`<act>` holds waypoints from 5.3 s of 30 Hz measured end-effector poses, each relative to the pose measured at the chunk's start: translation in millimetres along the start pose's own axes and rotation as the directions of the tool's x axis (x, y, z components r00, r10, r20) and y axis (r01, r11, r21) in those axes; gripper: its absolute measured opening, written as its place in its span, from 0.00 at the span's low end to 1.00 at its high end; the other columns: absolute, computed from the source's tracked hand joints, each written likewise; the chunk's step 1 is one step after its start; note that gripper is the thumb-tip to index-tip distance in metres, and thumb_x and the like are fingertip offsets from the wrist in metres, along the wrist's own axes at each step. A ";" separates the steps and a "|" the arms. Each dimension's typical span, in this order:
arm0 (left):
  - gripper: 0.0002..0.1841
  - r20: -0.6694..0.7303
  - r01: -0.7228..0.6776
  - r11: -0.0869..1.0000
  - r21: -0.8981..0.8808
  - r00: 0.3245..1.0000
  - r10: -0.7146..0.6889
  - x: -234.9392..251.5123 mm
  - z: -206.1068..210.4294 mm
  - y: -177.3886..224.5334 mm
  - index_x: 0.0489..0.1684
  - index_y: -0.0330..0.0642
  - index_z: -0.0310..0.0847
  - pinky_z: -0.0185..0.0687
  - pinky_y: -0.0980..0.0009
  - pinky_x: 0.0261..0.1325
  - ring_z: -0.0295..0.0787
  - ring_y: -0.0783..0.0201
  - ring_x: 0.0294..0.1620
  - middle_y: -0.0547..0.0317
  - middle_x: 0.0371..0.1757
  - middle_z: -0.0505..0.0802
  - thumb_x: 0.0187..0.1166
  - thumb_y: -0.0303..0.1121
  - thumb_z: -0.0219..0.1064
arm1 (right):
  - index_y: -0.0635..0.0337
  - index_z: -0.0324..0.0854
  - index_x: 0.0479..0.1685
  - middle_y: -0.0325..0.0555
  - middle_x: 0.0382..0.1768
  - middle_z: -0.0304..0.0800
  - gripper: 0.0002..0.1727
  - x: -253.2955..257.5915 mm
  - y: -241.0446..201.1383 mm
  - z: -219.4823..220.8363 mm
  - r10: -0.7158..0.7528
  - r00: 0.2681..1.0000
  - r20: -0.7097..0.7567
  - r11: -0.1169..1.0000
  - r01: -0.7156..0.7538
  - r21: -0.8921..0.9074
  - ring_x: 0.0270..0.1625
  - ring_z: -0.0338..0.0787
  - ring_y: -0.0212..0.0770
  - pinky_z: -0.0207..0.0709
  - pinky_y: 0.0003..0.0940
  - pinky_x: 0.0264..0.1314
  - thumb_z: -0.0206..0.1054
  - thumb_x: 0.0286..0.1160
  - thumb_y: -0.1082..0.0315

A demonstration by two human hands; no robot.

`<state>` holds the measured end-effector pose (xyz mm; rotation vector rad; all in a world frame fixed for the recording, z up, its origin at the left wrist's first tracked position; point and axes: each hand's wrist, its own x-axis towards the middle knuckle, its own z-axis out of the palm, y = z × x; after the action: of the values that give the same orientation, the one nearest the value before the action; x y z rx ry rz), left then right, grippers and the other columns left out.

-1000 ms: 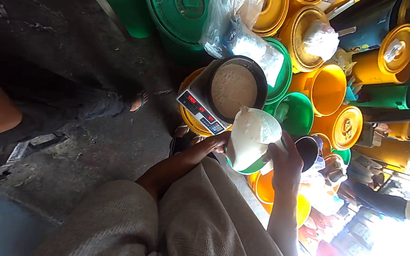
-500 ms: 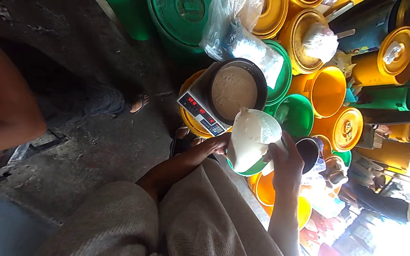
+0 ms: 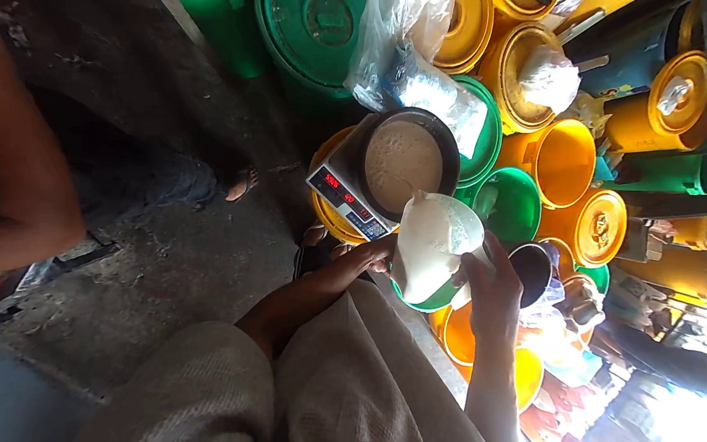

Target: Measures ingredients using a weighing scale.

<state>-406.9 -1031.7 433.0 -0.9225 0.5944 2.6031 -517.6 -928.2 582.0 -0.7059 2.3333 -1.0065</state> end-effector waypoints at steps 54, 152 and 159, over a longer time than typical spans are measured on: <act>0.22 -0.006 -0.047 0.999 -0.024 0.999 0.047 26.3 -13.6 -0.9 0.50 0.50 0.78 0.83 0.60 0.37 0.85 0.61 0.36 0.58 0.38 0.87 0.93 0.53 0.42 | 0.67 0.68 0.83 0.37 0.32 0.89 0.35 2.4 -7.3 -0.6 -0.013 1.000 -0.010 1.000 0.012 -0.015 0.22 0.87 0.25 0.86 0.23 0.27 0.67 0.74 0.62; 0.24 0.014 0.036 0.999 -0.034 0.999 -0.036 28.8 -24.2 -10.7 0.44 0.49 0.77 0.82 0.63 0.30 0.85 0.61 0.30 0.57 0.32 0.86 0.93 0.54 0.40 | 0.66 0.69 0.82 0.37 0.30 0.90 0.34 0.0 -5.8 10.6 0.014 1.000 -0.023 1.000 -0.014 0.004 0.22 0.87 0.27 0.87 0.24 0.27 0.68 0.75 0.64; 0.17 -0.006 -0.124 0.992 0.028 0.992 0.124 -12.8 -8.7 -0.8 0.64 0.42 0.73 0.83 0.64 0.44 0.82 0.67 0.39 0.59 0.42 0.85 0.96 0.40 0.42 | 0.66 0.69 0.83 0.52 0.50 0.91 0.35 -12.9 -16.5 1.7 -0.008 1.000 -0.028 1.000 0.008 -0.017 0.29 0.89 0.30 0.88 0.31 0.32 0.67 0.74 0.64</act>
<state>-392.5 -1037.2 434.9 -0.9141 0.7098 2.6944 -502.7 -930.7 596.6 -0.7126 2.3676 -1.0077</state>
